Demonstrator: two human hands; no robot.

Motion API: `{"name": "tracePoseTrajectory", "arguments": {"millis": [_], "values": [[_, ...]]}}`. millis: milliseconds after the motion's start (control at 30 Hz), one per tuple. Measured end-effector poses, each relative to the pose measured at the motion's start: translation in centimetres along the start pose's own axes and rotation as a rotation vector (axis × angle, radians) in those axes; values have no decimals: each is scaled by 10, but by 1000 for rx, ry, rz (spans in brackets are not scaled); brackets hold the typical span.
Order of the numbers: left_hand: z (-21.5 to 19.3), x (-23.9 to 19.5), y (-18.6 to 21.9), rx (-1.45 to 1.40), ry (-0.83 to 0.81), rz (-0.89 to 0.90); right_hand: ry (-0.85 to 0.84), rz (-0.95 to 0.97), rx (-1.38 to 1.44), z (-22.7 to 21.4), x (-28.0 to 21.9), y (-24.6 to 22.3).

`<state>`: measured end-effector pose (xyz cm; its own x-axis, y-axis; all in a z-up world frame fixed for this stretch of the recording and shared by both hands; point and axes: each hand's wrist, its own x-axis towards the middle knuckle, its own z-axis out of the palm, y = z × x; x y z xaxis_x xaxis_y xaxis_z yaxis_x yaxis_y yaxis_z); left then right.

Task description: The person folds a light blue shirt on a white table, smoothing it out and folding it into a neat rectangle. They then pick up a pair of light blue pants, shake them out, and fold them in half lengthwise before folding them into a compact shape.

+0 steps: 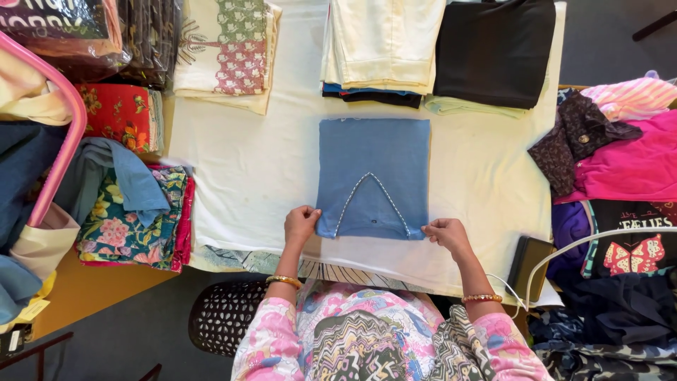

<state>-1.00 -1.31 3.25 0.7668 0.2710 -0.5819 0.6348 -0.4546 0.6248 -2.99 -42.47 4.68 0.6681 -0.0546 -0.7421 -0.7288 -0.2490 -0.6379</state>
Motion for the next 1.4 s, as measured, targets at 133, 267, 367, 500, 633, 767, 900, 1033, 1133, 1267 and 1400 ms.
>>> {"name": "tracePoseTrajectory", "arguments": {"millis": [133, 267, 367, 500, 633, 767, 900, 1033, 1133, 1267, 1400], "values": [[-4, -13, 21, 134, -9, -25, 1, 14, -30, 0, 3, 3], [-5, -22, 59, 301, 219, 190, 309, -218, -333, 6, -3, -32], [14, -5, 90, 318, 346, 561, 519, -619, -457, 33, -11, -90], [66, 27, 144, 492, 197, 958, 454, -968, -798, 78, 32, -141], [73, 67, 166, 648, 110, 887, 466, -948, -1035, 79, 87, -153], [47, 99, 169, 704, 173, 713, 473, -604, -962, 55, 110, -144], [33, 115, 165, 688, 284, 544, 546, -602, -953, 49, 114, -136], [31, 133, 147, 654, 366, 481, 557, -583, -950, 44, 117, -136], [30, 132, 118, 661, 416, 424, 514, -512, -945, 38, 114, -131], [43, 83, 88, 684, 449, 454, 486, -484, -874, 43, 88, -114], [61, 31, 77, 740, 292, 677, 427, -621, -894, 56, 59, -84]]}}
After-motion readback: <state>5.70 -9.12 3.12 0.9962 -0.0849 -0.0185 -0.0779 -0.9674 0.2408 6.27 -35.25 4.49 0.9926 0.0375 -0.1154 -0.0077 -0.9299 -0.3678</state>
